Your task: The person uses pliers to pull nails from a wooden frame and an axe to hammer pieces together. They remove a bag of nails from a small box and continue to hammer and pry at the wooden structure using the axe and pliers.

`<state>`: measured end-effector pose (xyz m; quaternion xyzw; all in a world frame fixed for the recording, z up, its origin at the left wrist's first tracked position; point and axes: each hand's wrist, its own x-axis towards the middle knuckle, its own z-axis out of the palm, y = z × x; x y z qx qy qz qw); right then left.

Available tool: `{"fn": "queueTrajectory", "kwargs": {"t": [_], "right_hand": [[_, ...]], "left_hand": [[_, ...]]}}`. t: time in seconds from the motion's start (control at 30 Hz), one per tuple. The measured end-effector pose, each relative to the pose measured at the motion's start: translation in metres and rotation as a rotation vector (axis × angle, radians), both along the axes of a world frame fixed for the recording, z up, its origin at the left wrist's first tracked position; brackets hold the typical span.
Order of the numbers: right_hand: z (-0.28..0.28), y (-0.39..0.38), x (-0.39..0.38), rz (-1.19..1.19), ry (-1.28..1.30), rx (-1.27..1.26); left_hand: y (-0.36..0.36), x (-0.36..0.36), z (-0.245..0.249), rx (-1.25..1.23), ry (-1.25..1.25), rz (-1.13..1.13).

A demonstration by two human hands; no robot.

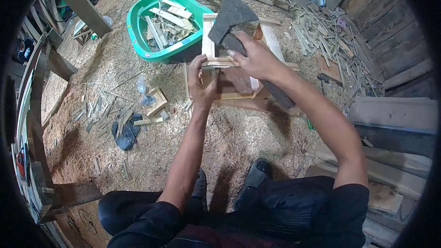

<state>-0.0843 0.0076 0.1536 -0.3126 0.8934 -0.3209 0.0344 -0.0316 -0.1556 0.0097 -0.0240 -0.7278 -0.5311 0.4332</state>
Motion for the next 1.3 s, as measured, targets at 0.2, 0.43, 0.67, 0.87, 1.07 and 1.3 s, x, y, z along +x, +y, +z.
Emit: {"fn": "queueTrajectory", "kwargs": {"t": [0.2,0.43,0.67,0.87,1.07,1.3], "right_hand": [[-0.002,-0.014,0.023,0.029,0.096,0.045],[0.015,-0.019,0.024,0.023,0.094,0.07],[0.018,-0.017,0.013,0.065,0.137,-0.003],[0.016,-0.018,0.02,0.019,0.013,0.231],[0.014,-0.014,0.016,0.042,0.136,-0.034],[0.013,-0.015,0.018,0.031,0.103,0.08]], "left_hand": [[-0.002,-0.002,-0.001,-0.01,0.041,-0.031],[-0.001,-0.003,-0.005,0.032,0.028,-0.045],[-0.001,-0.004,-0.005,0.002,0.054,-0.034],[-0.003,-0.001,-0.003,-0.027,0.033,-0.028],[0.0,-0.006,-0.01,0.026,0.047,-0.048],[0.008,-0.005,-0.008,0.315,0.018,-0.17]]}}
